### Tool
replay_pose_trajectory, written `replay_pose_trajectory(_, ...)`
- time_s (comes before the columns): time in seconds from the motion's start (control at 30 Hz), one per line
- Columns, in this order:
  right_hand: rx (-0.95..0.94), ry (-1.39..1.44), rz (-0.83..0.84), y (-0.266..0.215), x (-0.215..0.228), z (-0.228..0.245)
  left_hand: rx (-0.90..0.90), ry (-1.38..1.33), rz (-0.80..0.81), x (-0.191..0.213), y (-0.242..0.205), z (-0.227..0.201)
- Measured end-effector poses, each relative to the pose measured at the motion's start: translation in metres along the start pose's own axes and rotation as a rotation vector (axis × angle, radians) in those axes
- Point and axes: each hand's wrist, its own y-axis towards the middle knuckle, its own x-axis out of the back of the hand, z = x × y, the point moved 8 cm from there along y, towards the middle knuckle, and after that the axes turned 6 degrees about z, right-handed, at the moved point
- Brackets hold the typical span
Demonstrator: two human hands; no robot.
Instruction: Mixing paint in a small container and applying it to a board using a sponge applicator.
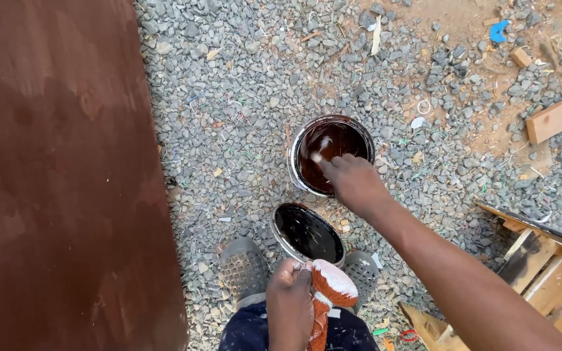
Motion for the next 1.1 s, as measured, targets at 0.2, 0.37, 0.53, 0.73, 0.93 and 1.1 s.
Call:
replay_pose_trajectory(0.2,0.099,0.16,-0.026,-0.001,0.008,0.012,0.008,0.017,-0.014,0.002,0.005,-0.003)
replay_pose_trajectory(0.37,0.018,0.346,-0.023,0.0,0.019,0.014,0.005,0.011,-0.033,0.006,0.007,-0.006)
replay_pose_trajectory(0.53,-0.06,0.517,-0.005,-0.003,0.024,0.015,0.015,-0.011,-0.046,0.006,0.009,-0.002)
replay_pose_trajectory(0.73,-0.292,0.47,-0.029,0.0,0.001,-0.02,0.016,-0.026,-0.044,0.003,0.012,0.002)
replay_pose_trajectory(0.93,-0.237,0.441,0.376,-0.013,-0.029,0.023,-0.042,-0.066,-0.013,0.004,0.002,-0.013)
replay_pose_trajectory(1.1,-0.32,0.424,0.268,-0.009,-0.03,0.0,-0.047,-0.041,-0.021,0.002,0.005,-0.013)
